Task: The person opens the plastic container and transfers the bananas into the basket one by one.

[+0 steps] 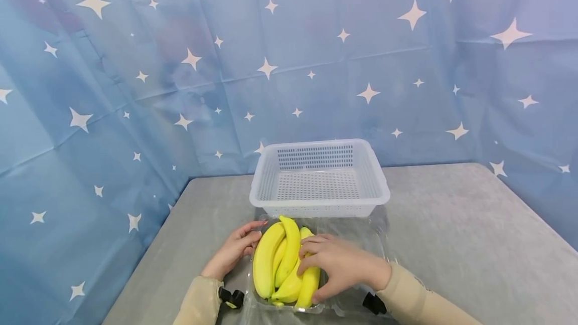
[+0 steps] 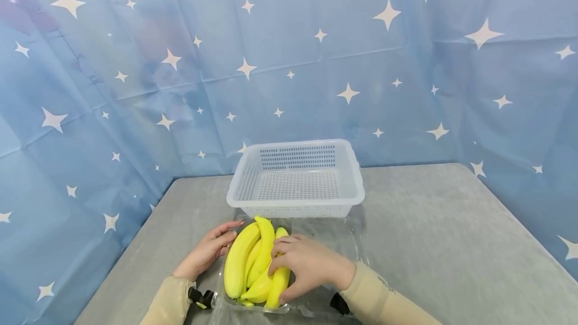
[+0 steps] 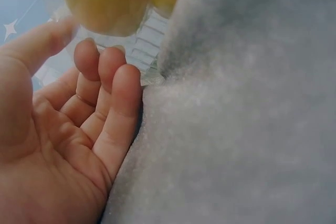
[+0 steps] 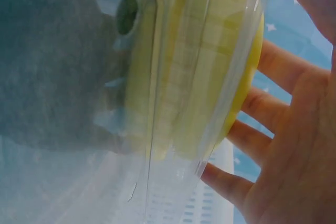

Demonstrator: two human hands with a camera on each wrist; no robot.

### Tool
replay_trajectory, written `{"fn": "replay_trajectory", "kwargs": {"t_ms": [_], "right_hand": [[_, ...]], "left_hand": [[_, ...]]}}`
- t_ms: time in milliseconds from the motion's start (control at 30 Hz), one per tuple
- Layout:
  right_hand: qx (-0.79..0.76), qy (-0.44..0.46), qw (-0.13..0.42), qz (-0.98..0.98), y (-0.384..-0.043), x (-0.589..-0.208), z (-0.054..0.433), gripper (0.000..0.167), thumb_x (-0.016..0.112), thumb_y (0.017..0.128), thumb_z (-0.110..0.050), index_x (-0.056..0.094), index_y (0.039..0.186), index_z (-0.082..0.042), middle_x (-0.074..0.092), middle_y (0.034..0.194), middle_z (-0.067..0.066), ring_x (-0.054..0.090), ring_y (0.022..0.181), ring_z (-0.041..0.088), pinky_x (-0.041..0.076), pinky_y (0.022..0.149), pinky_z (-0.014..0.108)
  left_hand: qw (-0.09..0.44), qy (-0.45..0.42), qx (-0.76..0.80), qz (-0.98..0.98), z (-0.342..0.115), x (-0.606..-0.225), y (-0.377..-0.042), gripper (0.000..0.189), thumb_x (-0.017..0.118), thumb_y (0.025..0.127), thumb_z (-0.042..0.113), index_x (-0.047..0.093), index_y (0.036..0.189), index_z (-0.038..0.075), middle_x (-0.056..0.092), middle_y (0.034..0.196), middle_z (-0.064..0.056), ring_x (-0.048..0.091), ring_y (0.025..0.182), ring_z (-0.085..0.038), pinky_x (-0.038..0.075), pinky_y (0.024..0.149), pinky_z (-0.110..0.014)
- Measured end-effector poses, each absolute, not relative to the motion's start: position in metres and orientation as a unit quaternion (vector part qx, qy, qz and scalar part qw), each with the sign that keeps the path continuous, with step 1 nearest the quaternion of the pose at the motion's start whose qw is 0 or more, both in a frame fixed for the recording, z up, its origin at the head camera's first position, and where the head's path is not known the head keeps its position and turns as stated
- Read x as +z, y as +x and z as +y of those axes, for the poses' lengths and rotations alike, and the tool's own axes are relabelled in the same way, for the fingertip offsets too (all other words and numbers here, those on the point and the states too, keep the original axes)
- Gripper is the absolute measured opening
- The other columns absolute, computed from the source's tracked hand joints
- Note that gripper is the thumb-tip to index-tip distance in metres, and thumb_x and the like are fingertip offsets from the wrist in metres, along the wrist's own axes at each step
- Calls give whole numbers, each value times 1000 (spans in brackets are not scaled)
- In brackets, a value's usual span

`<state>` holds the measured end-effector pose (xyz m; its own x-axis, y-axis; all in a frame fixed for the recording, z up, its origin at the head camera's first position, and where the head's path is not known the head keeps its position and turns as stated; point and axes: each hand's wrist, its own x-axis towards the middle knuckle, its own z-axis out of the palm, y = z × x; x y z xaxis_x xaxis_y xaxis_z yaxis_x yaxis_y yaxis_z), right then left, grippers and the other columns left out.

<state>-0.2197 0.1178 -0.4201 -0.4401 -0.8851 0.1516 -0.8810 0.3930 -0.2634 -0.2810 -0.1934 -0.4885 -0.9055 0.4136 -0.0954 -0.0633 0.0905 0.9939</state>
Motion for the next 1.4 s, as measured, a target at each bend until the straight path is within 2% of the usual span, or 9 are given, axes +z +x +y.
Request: {"fn": "replay_trajectory", "kwargs": {"t_ms": [300, 633, 733, 900, 1067, 1400], "right_hand": [[-162, -524, 1, 836, -217, -421, 120, 36, 71, 82, -54, 69, 109, -30, 57, 123, -3, 46, 127, 22, 38, 101, 49], [-157, -514, 7, 843, -214, -422, 120, 39, 74, 75, -56, 69, 104, -30, 57, 121, -5, 46, 125, 19, 37, 102, 47], [-158, -523, -2, 838, -214, -422, 118, 39, 74, 74, -55, 69, 102, -28, 56, 117, -6, 47, 123, 17, 38, 102, 43], [-169, -539, -12, 825, -215, -421, 117, 38, 77, 74, -50, 69, 101, -24, 55, 115, -6, 49, 115, 14, 39, 100, 35], [-178, -543, -9, 820, -216, -420, 117, 35, 79, 75, -44, 69, 101, -24, 56, 116, -3, 48, 113, 13, 39, 99, 36], [-182, -549, -5, 816, -219, -421, 116, 38, 76, 77, -50, 70, 103, -23, 56, 114, -5, 49, 111, 12, 40, 97, 36]], "left_hand": [[182, 133, 661, 716, -189, -488, -283, 52, 57, 99, 23, 41, 143, -1, 61, 89, -3, 57, 71, -10, 53, 63, -27], [194, 120, 667, 709, -188, -489, -280, 55, 56, 99, 20, 38, 145, -4, 65, 98, -3, 61, 76, -11, 53, 66, -26], [191, 122, 665, 711, -189, -489, -280, 55, 56, 100, 21, 37, 145, -4, 65, 99, -3, 61, 77, -11, 53, 67, -27], [183, 131, 661, 716, -190, -489, -281, 53, 56, 100, 21, 40, 144, -2, 63, 94, -3, 59, 73, -11, 53, 64, -26], [180, 128, 661, 717, -191, -488, -281, 53, 56, 99, 22, 40, 144, -1, 61, 90, -3, 57, 69, -10, 53, 62, -26], [184, 122, 656, 721, -193, -490, -282, 53, 57, 99, 23, 40, 144, -2, 61, 91, -4, 58, 70, -11, 53, 63, -26]]}}
